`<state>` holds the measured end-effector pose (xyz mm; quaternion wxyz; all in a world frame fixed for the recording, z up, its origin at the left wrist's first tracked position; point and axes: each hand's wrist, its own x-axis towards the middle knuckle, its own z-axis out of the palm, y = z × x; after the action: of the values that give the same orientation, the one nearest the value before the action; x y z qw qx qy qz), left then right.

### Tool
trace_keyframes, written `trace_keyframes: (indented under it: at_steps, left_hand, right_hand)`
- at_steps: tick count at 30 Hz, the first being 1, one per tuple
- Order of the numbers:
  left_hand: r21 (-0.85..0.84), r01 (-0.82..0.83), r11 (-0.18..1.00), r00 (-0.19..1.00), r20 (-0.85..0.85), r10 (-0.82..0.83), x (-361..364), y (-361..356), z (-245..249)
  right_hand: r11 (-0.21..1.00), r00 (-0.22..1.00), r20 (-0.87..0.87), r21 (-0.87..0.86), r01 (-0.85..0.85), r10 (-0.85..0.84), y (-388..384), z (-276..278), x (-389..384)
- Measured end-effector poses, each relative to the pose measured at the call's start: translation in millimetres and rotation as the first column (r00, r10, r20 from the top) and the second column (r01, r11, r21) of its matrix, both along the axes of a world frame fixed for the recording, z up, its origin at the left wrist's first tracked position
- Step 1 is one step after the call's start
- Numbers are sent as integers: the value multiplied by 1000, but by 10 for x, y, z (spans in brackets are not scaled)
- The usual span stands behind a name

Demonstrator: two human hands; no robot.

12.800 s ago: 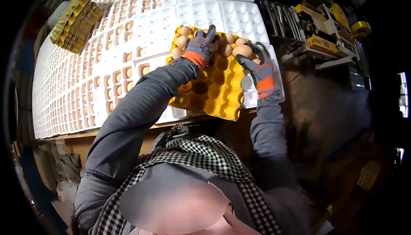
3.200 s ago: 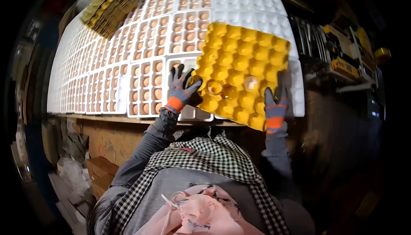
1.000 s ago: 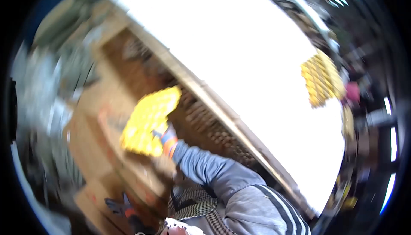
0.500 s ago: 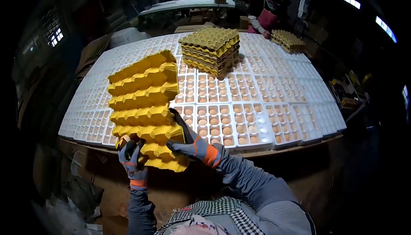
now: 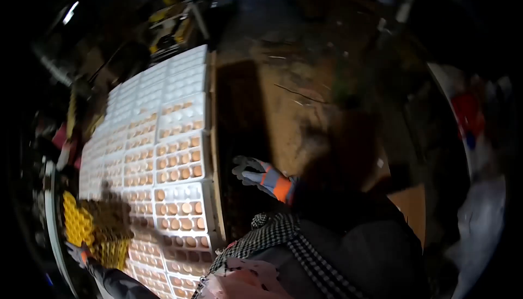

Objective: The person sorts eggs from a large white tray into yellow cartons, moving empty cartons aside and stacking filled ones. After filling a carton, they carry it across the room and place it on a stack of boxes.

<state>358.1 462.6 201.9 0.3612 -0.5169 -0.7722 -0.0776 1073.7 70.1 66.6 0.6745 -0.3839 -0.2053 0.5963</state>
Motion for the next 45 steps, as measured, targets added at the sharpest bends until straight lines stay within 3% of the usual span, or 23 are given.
trace_keyframes:
  at_steps: [3,4,5,6,8,10,11,13,15,17,18,20,23,26,28,32,33,35,38,39,41,44,45]
  left_hand:
    - [221,584,781,785,90,-613,1474,817,-469]
    - [230,773,591,487,383,-785,2486,374,-630]
    - [322,852,413,119,649,-751,3487,-73,-788]
    - [196,910,366,119,721,-683,4064,-304,-1051]
    - [154,987,41,-104,817,-567,5059,-661,-1501]
    - [127,953,-274,-282,698,-658,6002,-1267,-1623]
    - [180,927,-329,-348,741,-574,6373,-1601,-1629]
    - [340,851,-401,-488,795,-361,6970,-2206,-1723]
    - [371,820,-435,-451,888,-94,7509,-2627,-1981]
    - [233,775,-587,-422,882,-207,7943,-2920,-2433]
    - [136,751,-646,-378,891,-252,8129,-3106,-2574]
    - [-198,642,-740,-263,851,-455,8383,-3482,-2491]
    - [-116,547,-829,-96,975,-200,8532,-3591,-2391]
    - [-289,638,-714,2,928,-374,8496,-3107,-2542]
    - [-495,699,-517,169,816,-553,8452,-2767,-2378]
    - [-624,737,-258,460,744,-485,8406,-1853,-2772]
    - [-592,770,-238,458,773,-440,8429,-1647,-2868]
    - [-553,806,-210,468,813,-346,8557,-1255,-3121]
    - [-524,817,-242,466,846,-259,9119,-562,-3466]
    - [-549,791,-269,472,828,-302,9422,-288,-3438]
    - [-622,748,-232,551,776,-305,10118,78,-3215]
    - [-285,933,-220,169,886,-432,11078,671,-2825]
    - [-290,930,-226,172,886,-430,11420,895,-2680]
  right_hand:
    - [962,969,50,-117,247,-243,-538,-100,-182]
    - [952,959,55,-116,282,-277,-696,-111,-261]
    - [950,949,94,-68,306,-299,-835,-204,-338]
    - [948,940,142,-18,317,-312,-964,-283,-411]
    - [926,899,249,-19,377,-361,-1232,-293,-462]
    - [909,653,668,86,408,-356,-1536,-371,-434]
    - [897,677,623,92,433,-391,-1722,-455,-408]
    - [807,368,924,-136,574,-105,-2122,-519,-259]
    - [691,253,956,-82,718,-149,-2501,-882,-121]
    - [642,180,984,-133,755,-9,-2900,-902,85]
    - [539,301,954,-258,802,9,-3050,-889,136]
    - [546,431,896,-310,778,-105,-3235,-963,484]
    - [591,544,795,-310,745,-268,-3145,-1381,1106]
    - [709,582,761,-241,663,-285,-2588,-1347,1834]
    - [834,643,744,-230,501,-182,-2072,-1161,2376]
    - [956,534,844,-198,215,55,-678,-1392,3555]
    - [959,523,850,-199,200,68,-313,-1610,3836]
    - [965,864,503,-227,133,-1,487,-2116,4485]
    - [931,948,274,-274,241,-165,1243,-2514,5462]
    - [892,868,457,-286,350,-194,1362,-2887,5773]
    - [718,576,777,-551,425,255,1252,-2946,6290]
    - [718,652,691,-620,316,310,928,-3106,6769]
    - [559,587,626,-763,325,513,733,-3358,6969]
